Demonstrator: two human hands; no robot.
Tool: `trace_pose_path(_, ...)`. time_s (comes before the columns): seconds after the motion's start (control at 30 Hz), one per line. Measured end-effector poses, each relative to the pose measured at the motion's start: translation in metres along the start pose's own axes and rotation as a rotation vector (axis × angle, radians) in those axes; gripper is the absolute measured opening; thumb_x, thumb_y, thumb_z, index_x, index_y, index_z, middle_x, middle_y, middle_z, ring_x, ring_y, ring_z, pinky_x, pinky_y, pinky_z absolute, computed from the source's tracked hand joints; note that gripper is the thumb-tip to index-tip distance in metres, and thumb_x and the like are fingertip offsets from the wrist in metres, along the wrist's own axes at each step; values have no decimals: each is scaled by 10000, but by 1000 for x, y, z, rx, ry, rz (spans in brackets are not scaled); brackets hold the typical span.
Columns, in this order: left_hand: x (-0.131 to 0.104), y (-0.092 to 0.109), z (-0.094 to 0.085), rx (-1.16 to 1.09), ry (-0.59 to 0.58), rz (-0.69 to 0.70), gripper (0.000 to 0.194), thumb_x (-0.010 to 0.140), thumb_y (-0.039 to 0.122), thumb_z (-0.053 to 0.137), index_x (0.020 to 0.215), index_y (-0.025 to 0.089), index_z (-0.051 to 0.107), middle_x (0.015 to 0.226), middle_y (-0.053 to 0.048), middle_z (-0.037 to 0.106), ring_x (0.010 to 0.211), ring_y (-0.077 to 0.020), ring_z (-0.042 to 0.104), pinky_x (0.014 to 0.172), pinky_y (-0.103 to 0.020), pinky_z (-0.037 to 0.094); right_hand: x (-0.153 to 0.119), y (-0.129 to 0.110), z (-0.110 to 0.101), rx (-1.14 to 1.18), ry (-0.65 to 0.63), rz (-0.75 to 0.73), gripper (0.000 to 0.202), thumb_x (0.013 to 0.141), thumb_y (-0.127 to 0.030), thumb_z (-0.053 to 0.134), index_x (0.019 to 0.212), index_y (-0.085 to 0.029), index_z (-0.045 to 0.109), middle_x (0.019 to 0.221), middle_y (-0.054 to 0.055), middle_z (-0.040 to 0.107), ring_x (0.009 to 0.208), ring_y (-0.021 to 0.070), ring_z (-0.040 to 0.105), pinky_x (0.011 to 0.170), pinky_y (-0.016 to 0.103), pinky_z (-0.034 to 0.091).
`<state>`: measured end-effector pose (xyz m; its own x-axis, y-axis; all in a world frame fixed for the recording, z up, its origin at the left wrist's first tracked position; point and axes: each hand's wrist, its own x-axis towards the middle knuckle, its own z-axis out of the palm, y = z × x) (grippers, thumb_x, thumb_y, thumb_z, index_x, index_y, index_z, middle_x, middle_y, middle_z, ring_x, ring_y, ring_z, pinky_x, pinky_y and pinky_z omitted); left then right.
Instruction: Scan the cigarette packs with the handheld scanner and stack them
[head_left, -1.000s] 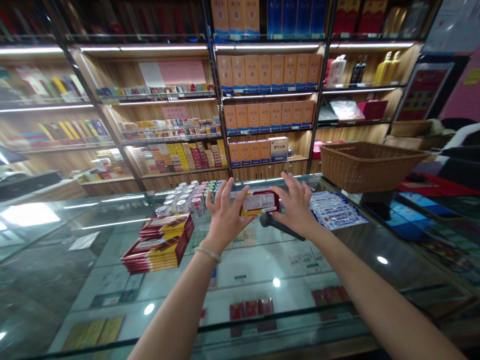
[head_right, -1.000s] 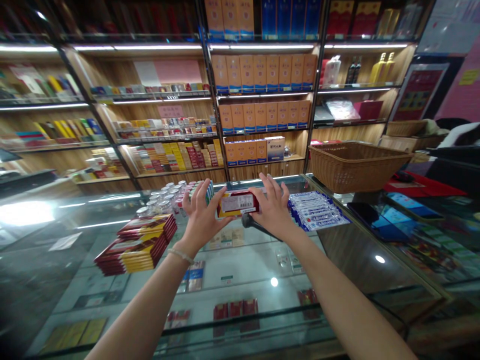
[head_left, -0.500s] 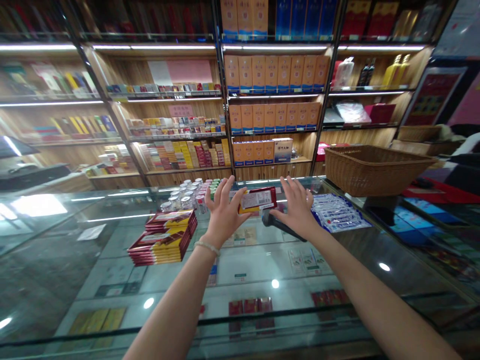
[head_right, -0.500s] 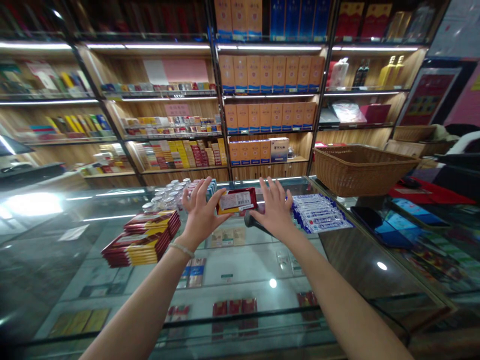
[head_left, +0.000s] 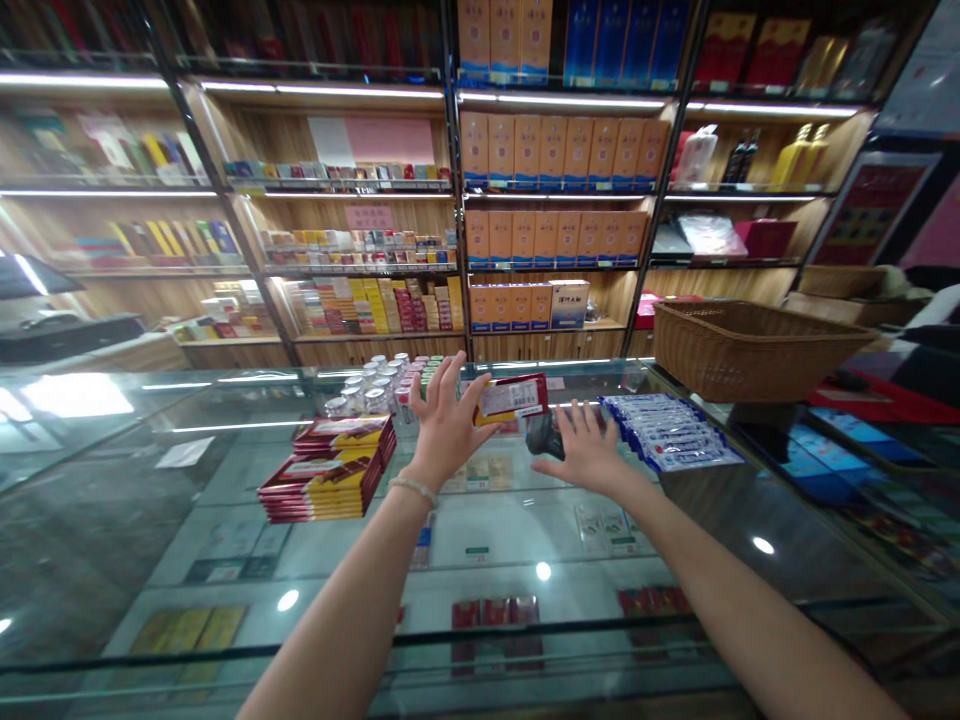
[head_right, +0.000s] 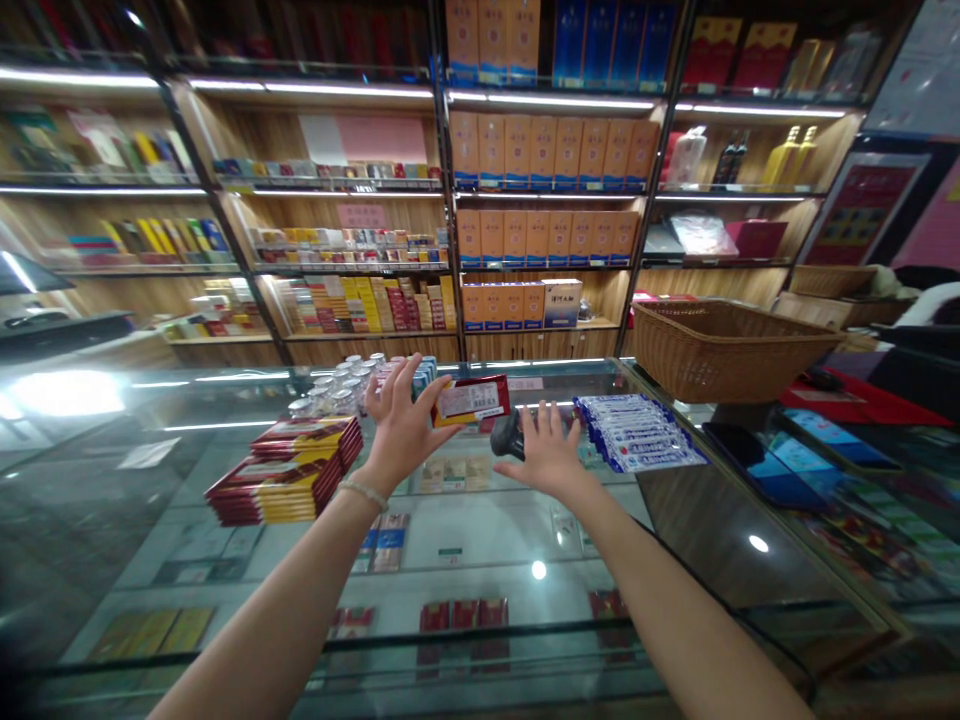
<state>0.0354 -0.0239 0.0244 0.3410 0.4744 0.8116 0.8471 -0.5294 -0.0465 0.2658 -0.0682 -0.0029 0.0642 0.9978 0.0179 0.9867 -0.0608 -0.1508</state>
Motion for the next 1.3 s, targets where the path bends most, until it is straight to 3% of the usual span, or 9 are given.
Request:
trace_pose_path(0.1,0,-1,1,-5,-2,-4,675,785,537,845,1373,274,643,1666,-201,390,1554,-409,329,1273,-639,74,1,2,1,13,-16,-10,1088,866,-724,626,1672,-112,226,1758,242,67,1635,408,14,1248,704,73)
trace_pose_path(0.3,0,-1,0,-12,-6,-26,663,789,537,841,1362,265,650,1659,-210,397,1551,-409,335,1270,-644,90,7,8,6,24,27,-24,722,895,-559,679,1480,-156,550,1741,218,210,1628,404,81,1235,687,155)
trace_pose_path(0.63,-1,-5,2,21,14,-127,671,775,535,848,1363,282,646,1666,-193,398,1559,-408,321,1263,-656,73,11,15,6,111,194,-50,551,827,-375,731,1325,-145,681,1626,208,436,1554,397,307,1201,575,357)
trace_pose_path(0.73,0,-6,3,46,46,-198,669,775,572,838,1352,285,657,1665,-193,402,1556,-413,320,1256,-667,61,13,22,-3,268,312,-69,513,828,-354,690,1280,-110,688,1585,223,478,1498,365,425,1195,474,414)
trace_pose_path(0.87,0,-7,3,62,67,-221,657,779,577,833,1343,287,661,1664,-185,409,1553,-413,322,1258,-664,56,8,27,-24,580,474,-81,492,812,-387,618,1247,-159,653,1484,177,564,1360,346,575,1088,475,530)
trace_pose_path(0.97,-2,-7,2,64,79,-220,655,797,584,814,1358,289,648,1660,-183,416,1549,-411,330,1259,-665,60,-2,24,-38,930,312,-60,473,817,-428,580,1242,-220,593,1326,130,654,1021,290,745,688,377,636)
trace_pose_path(1.07,-2,-7,2,60,85,-226,647,815,593,793,1362,283,640,1661,-188,410,1551,-413,325,1256,-673,56,-12,18,-45,1212,130,-64,433,815,-468,597,1189,-257,542,1168,54,726,581,153,707,445,260,517)
trace_pose_path(1.17,-1,-7,1,47,86,-243,643,806,588,803,1347,280,644,1661,-192,409,1552,-414,322,1253,-675,56,-18,11,-47,1303,75,-94,411,774,-492,664,1077,-251,528,960,1,769,365,81,543,357,227,423)
trace_pose_path(1.3,-1,-7,1,57,77,-262,661,795,583,818,1355,281,640,1664,-195,403,1553,-416,320,1252,-674,54,-24,1,-45,1249,11,-148,417,746,-508,725,996,-236,533,763,-17,759,314,82,486,320,220,388)
